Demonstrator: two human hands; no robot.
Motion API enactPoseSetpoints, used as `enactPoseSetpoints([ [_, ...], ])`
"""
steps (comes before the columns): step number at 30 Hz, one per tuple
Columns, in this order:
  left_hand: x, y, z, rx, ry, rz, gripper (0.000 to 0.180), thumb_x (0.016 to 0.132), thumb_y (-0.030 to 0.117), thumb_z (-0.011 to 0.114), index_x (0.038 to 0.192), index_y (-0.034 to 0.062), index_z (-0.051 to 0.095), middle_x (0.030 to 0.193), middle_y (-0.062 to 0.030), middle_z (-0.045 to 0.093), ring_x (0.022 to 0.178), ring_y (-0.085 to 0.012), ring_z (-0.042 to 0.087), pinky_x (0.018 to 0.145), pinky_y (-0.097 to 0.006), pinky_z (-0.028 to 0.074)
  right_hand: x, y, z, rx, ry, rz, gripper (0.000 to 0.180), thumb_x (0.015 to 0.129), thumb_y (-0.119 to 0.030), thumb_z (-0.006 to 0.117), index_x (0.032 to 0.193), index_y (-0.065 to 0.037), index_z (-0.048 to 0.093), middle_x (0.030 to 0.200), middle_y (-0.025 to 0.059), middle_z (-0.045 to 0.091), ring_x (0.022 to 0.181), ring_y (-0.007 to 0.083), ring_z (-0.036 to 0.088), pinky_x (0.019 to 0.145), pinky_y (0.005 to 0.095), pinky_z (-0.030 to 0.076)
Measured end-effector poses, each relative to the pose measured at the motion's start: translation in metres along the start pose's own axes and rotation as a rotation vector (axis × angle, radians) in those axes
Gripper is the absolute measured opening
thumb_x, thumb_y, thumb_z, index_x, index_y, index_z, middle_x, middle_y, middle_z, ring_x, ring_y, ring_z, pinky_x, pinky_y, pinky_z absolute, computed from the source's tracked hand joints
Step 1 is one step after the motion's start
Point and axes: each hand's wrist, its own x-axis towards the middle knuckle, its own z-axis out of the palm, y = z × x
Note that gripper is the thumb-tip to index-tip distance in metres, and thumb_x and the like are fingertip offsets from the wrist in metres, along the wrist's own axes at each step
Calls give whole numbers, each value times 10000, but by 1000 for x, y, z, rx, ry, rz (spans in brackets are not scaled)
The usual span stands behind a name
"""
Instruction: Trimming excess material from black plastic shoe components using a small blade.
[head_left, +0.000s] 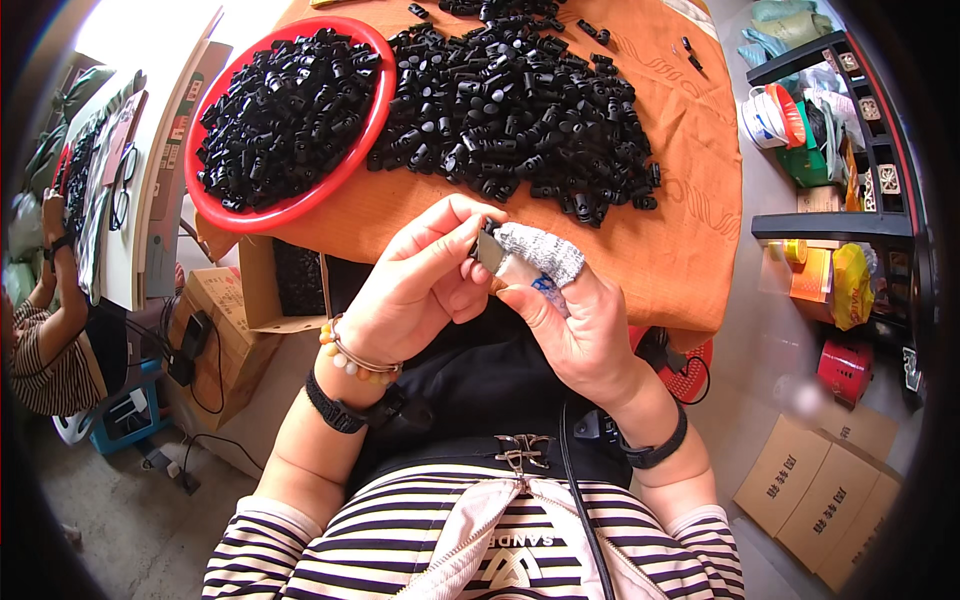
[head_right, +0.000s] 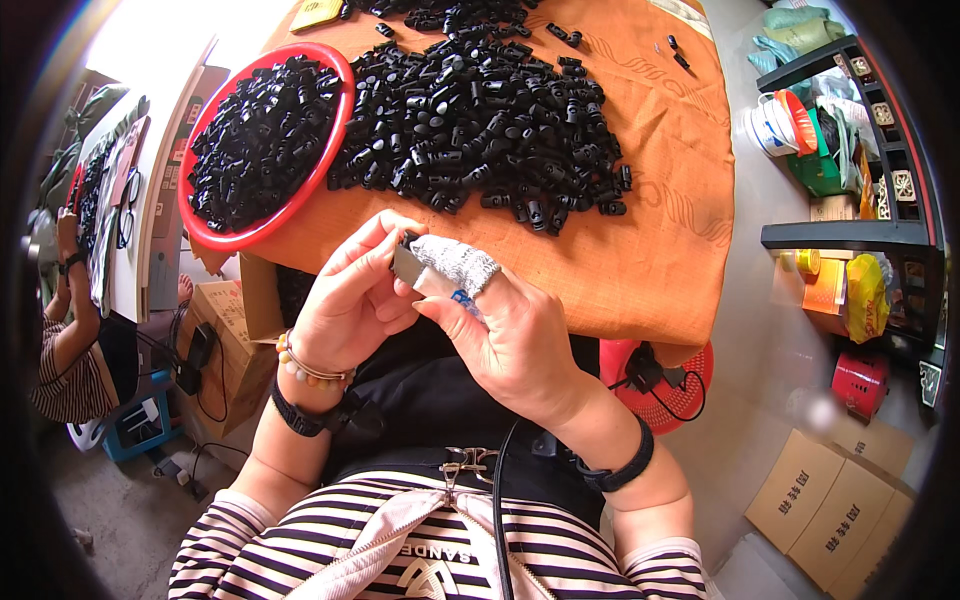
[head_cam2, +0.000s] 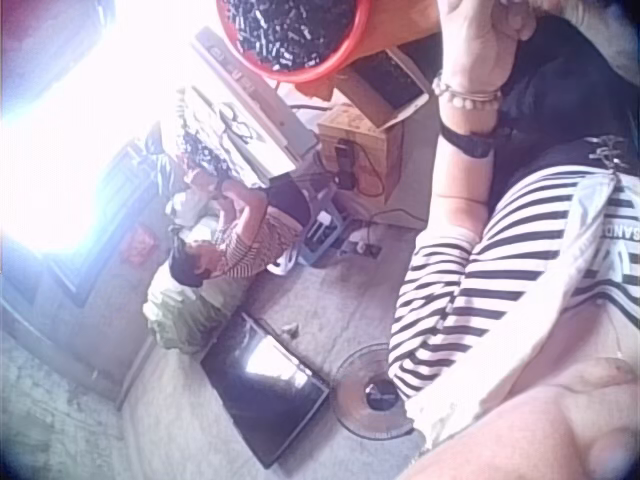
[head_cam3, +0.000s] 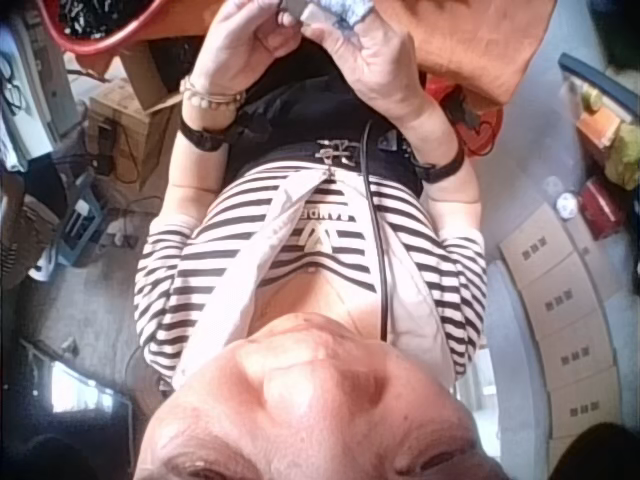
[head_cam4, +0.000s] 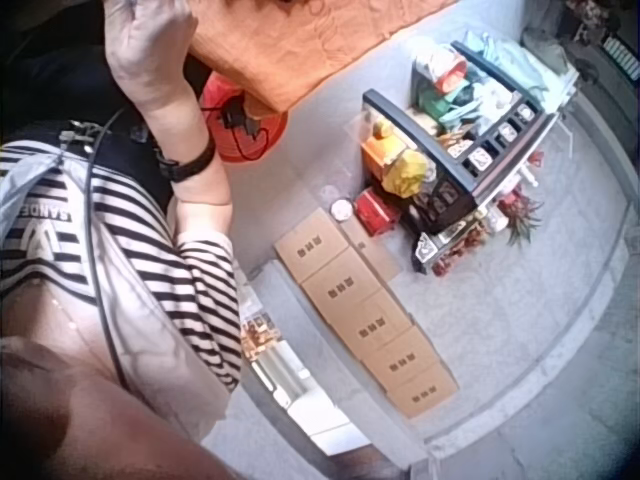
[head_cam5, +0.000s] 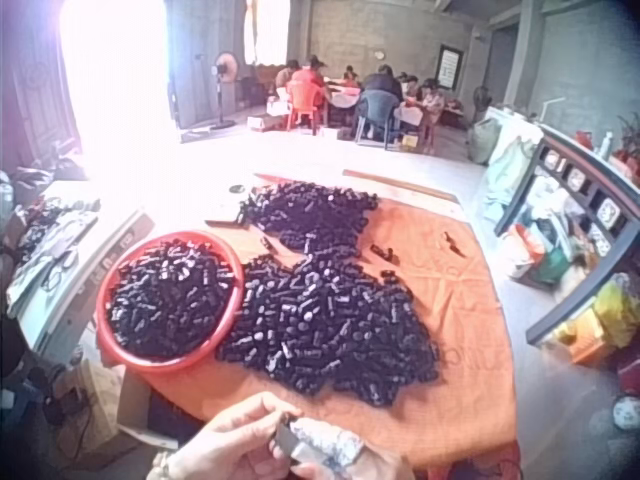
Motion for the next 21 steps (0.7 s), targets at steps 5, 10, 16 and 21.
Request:
enactPoseSetpoints([
  [5,2,-4,-1,-57,46,4,242,940,168,442,1154,56,449,699,4,510,490,-34,319,437,-177,264,-2,-2,1,58,9,44,317,848,-106,613,1144,-10,548,913,122,655,771,183,655,650,274,502],
  [10,2,-6,-4,-72,-21,-6,282,930,169,456,1180,45,416,696,-2,504,501,-38,366,442,-176,295,-3,-2,1,83,14,48,327,848,-109,618,1151,-10,543,901,118,652,737,157,642,628,258,495],
  [16,1,-4,-4,-87,-21,-19,287,924,160,460,1185,49,410,709,-19,519,499,-45,362,445,-179,299,-1,-5,0,66,-3,40,336,849,-98,612,1162,-6,532,902,115,661,797,175,659,661,264,507],
  [21,0,-2,-6,-46,-38,-28,228,946,220,462,1112,72,512,687,17,480,515,-41,359,466,-187,304,0,-5,0,55,-12,29,338,852,-87,605,1168,1,524,899,110,665,818,180,662,680,266,509],
])
